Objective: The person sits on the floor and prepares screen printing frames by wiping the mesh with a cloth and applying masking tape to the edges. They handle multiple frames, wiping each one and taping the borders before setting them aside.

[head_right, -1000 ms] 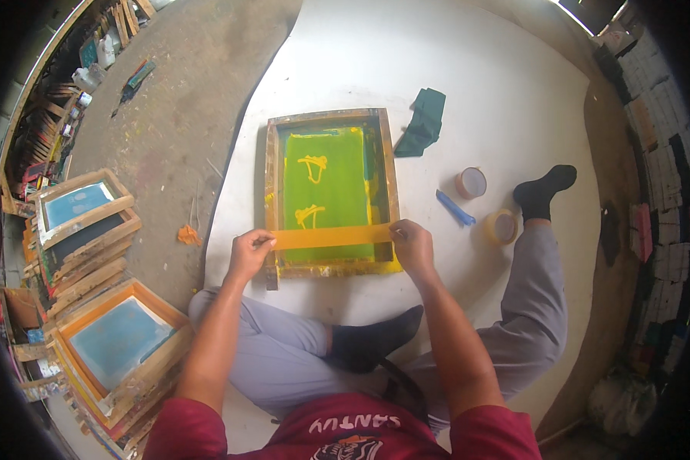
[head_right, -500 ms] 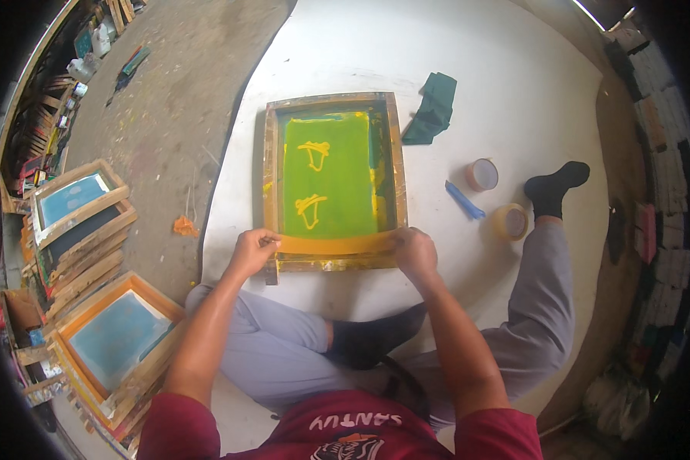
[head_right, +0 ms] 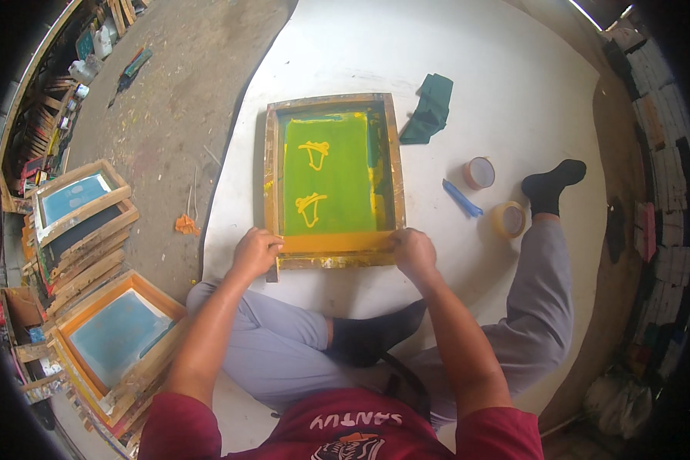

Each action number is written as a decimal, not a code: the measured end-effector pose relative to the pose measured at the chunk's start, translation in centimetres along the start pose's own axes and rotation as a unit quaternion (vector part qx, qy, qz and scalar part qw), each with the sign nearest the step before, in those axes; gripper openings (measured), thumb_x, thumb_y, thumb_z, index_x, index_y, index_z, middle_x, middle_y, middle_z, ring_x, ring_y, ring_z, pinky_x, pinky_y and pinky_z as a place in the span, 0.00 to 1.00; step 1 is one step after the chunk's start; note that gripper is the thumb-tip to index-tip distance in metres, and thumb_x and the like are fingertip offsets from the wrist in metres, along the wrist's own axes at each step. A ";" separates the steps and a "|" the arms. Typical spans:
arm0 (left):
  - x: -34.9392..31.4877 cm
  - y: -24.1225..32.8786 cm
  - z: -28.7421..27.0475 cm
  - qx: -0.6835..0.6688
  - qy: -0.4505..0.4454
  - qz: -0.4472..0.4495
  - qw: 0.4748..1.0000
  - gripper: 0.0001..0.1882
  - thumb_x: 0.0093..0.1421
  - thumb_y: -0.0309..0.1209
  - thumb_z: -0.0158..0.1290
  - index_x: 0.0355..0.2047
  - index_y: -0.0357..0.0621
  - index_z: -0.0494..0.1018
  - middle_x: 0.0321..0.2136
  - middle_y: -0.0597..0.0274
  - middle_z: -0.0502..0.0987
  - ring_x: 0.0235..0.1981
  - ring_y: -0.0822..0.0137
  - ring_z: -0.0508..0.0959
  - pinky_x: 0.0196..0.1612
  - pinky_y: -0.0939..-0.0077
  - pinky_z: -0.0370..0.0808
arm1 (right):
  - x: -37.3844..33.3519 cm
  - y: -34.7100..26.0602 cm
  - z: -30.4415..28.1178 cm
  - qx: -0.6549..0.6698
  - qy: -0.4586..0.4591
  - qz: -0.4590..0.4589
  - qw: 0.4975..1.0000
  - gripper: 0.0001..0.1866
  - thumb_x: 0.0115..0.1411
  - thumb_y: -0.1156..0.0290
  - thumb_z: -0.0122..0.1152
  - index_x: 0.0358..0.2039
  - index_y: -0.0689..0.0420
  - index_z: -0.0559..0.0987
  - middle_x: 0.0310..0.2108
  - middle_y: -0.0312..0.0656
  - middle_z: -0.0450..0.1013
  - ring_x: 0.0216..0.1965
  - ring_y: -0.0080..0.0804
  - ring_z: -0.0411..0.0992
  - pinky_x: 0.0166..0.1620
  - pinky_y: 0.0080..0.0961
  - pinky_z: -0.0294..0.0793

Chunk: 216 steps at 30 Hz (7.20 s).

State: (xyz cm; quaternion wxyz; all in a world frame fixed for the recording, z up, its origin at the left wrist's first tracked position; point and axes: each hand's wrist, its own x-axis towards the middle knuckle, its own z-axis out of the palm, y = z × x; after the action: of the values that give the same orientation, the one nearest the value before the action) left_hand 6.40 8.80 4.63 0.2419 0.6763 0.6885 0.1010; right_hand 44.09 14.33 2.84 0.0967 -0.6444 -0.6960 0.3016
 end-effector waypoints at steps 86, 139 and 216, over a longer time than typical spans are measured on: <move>3.3 2.2 2.2 0.239 -0.214 0.012 0.947 0.06 0.55 0.24 0.60 0.31 0.42 0.86 0.35 0.47 0.86 0.41 0.48 0.87 0.44 0.56 0.83 | 3.5 -6.1 0.9 -0.376 -0.242 -0.003 0.895 0.08 0.60 0.71 0.64 0.37 0.46 0.89 0.38 0.37 0.86 0.45 0.35 0.85 0.39 0.29 0.81; 0.7 1.5 3.6 0.184 -0.161 0.206 0.947 0.24 0.48 0.43 0.75 0.40 0.43 0.81 0.42 0.56 0.84 0.48 0.52 0.84 0.51 0.56 0.82 | 0.9 -1.0 3.2 -0.215 -0.188 -0.233 0.930 0.23 0.49 0.62 0.76 0.44 0.57 0.79 0.45 0.45 0.79 0.51 0.48 0.78 0.52 0.42 0.81; 4.7 -4.7 2.3 -0.228 0.031 -0.132 0.964 0.24 0.63 0.41 0.63 0.51 0.39 0.69 0.28 0.50 0.83 0.33 0.46 0.84 0.37 0.54 0.77 | 30.6 5.5 -7.9 -0.140 0.227 0.117 0.957 0.13 0.64 0.64 0.62 0.43 0.55 0.86 0.47 0.56 0.80 0.53 0.57 0.77 0.57 0.46 0.76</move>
State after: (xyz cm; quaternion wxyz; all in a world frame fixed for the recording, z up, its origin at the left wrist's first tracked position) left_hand 3.51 12.68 -0.46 0.3794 0.5024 0.7377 0.2437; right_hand 48.24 45.83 -1.65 0.1253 -0.7797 -0.6109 0.0564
